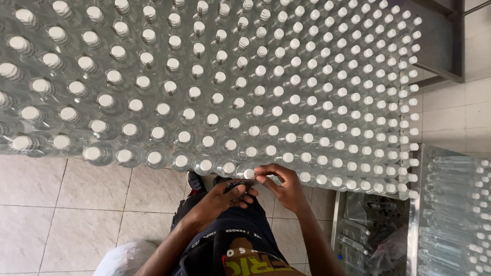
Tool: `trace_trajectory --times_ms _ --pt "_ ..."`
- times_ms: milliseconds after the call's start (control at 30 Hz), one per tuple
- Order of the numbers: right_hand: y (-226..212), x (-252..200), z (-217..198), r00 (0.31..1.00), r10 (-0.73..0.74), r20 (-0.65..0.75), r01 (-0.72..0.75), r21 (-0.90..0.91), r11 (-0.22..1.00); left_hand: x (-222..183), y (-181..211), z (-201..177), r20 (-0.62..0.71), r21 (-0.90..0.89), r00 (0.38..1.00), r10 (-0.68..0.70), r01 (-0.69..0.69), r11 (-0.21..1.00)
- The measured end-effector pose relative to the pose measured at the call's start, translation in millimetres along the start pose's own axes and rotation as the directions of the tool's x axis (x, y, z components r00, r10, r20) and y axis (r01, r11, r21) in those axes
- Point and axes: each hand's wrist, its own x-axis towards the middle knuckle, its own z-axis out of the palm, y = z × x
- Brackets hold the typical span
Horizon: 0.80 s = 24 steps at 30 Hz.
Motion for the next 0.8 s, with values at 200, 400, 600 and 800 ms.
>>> trace_trajectory --times_ms 200,400,600,800 --pt "16 0 -15 0.998 -0.045 0.032 0.029 0.384 0.923 -9 6 2 -0.146 -0.143 0.989 -0.004 -0.017 0.99" --pt "30 5 -11 0.985 0.135 0.111 -0.161 0.272 0.949 -26 11 12 -0.258 -0.134 0.966 -0.013 -0.022 0.991" --pt "23 21 -9 1.0 -0.019 -0.01 0.021 0.222 0.975 -33 -7 19 -0.347 -0.196 0.933 0.089 -0.165 0.967" --pt "37 26 19 0.975 -0.221 -0.028 0.219 -0.069 0.973 -38 -18 29 -0.442 -0.081 0.874 0.204 -0.265 0.961"
